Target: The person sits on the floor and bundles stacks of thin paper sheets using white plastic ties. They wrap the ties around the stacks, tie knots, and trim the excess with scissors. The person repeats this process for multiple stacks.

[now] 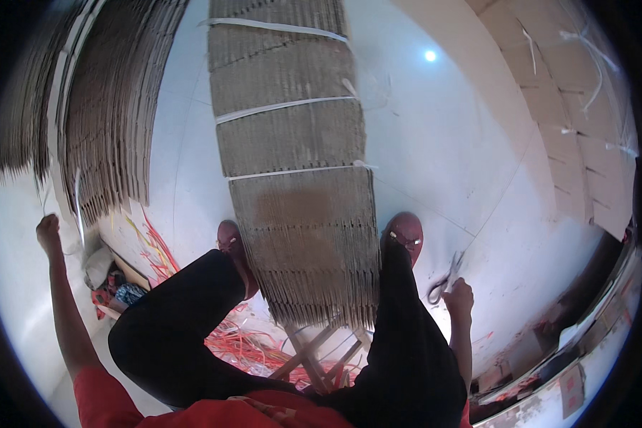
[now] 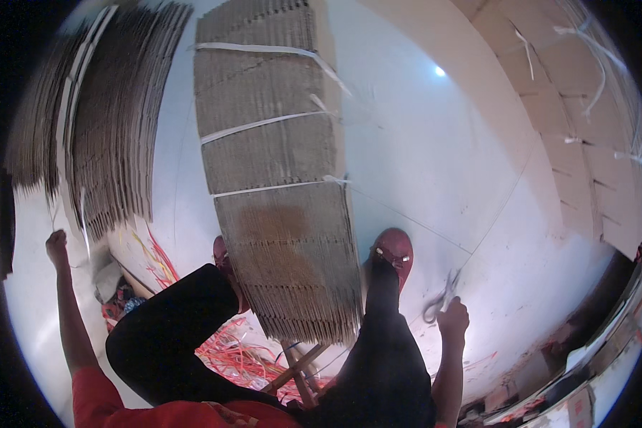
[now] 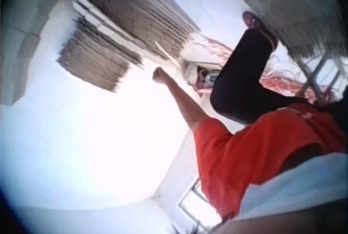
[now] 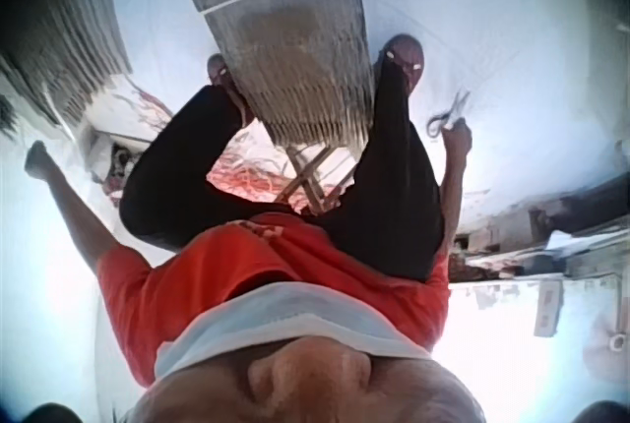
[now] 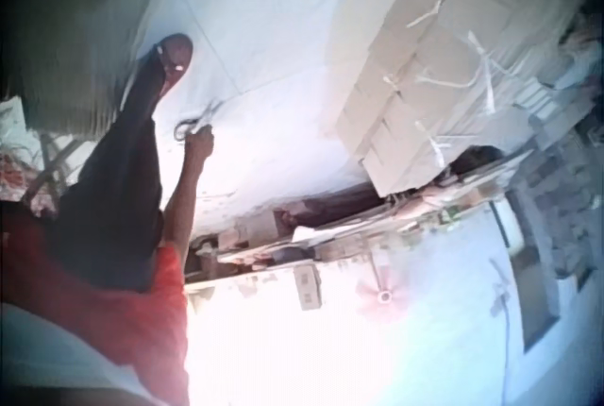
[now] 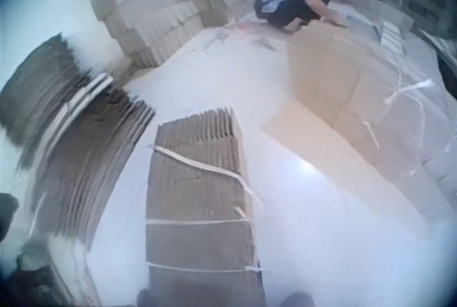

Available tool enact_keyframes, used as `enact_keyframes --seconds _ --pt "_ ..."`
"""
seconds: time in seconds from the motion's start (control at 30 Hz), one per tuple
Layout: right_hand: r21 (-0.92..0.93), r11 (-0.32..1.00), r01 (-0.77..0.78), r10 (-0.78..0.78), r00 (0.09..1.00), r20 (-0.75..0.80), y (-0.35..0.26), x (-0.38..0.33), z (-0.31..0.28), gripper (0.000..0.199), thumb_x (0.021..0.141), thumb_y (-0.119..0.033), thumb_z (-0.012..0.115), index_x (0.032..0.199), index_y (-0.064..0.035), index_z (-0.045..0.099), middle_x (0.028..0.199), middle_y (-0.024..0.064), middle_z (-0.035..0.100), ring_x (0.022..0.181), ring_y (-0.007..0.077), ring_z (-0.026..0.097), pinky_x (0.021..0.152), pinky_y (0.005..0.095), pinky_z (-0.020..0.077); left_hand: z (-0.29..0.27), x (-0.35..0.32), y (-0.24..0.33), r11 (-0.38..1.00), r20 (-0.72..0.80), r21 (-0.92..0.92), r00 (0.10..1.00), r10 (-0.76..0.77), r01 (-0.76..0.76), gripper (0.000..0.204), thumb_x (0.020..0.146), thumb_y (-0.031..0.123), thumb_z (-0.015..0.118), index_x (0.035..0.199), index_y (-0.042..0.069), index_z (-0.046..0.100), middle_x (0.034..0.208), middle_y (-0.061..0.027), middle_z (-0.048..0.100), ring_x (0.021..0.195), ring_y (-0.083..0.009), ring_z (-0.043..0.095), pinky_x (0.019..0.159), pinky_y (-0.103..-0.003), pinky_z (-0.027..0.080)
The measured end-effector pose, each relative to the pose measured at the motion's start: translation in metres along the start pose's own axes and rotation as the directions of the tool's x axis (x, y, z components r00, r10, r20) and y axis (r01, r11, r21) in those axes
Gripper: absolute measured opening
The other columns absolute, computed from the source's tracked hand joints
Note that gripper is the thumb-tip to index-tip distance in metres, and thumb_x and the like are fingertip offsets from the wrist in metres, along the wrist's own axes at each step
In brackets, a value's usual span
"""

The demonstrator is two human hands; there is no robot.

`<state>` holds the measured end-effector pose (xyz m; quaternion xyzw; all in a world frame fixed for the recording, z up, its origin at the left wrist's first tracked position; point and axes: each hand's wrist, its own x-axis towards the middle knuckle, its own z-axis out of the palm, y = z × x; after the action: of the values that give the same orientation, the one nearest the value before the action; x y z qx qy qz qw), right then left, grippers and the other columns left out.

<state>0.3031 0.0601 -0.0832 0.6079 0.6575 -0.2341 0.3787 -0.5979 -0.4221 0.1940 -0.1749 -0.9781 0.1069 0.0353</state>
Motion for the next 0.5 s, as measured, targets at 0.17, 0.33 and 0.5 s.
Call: enact_keyframes --seconds 0.17,0.33,0.5 --pt "0.037 0.826 0.563 -0.479 0.734 -0.481 -0.147 0.025 -0.112 0.049 0.078 -0.025 0.066 0.115 0.0028 0.051 0.108 0.0216 0.058 0.099 0.0352 0.057 0.085 0.0385 0.0456 0.024 -0.059 0.337 0.825 0.019 -0.358 0.879 0.476 -0.438 0.035 0.084 0.008 0.06 0.118 0.001 0.055 0.117 -0.0139 0.058 0.104 -0.0191 0.056 0.09 -0.03 0.043" --pt "0.732 0.375 0.569 -0.665 0.715 -0.215 -0.28 0.021 -0.148 0.083 0.073 -0.028 0.073 0.139 -0.0078 0.027 0.129 0.0158 0.046 0.115 0.0245 0.047 0.089 0.0377 0.0414 0.052 -0.05 0.557 0.502 -0.364 -0.32 0.594 0.717 -0.803 0.047 0.083 0.015 0.06 0.127 0.019 0.047 0.131 -0.0085 0.047 0.117 -0.0278 0.048 0.091 -0.036 0.045" --pt "0.81 0.26 0.525 -0.746 0.642 -0.177 -0.299 -0.004 -0.135 0.082 0.074 -0.023 0.071 0.14 -0.0061 0.026 0.129 0.0147 0.044 0.112 0.0221 0.047 0.086 0.0343 0.0436 0.081 -0.034 0.591 0.524 -0.142 -0.23 0.561 0.816 -0.82 0.028 0.084 0.013 0.056 0.111 0.007 0.054 0.11 -0.012 0.057 0.098 -0.031 0.055 0.081 -0.04 0.046"
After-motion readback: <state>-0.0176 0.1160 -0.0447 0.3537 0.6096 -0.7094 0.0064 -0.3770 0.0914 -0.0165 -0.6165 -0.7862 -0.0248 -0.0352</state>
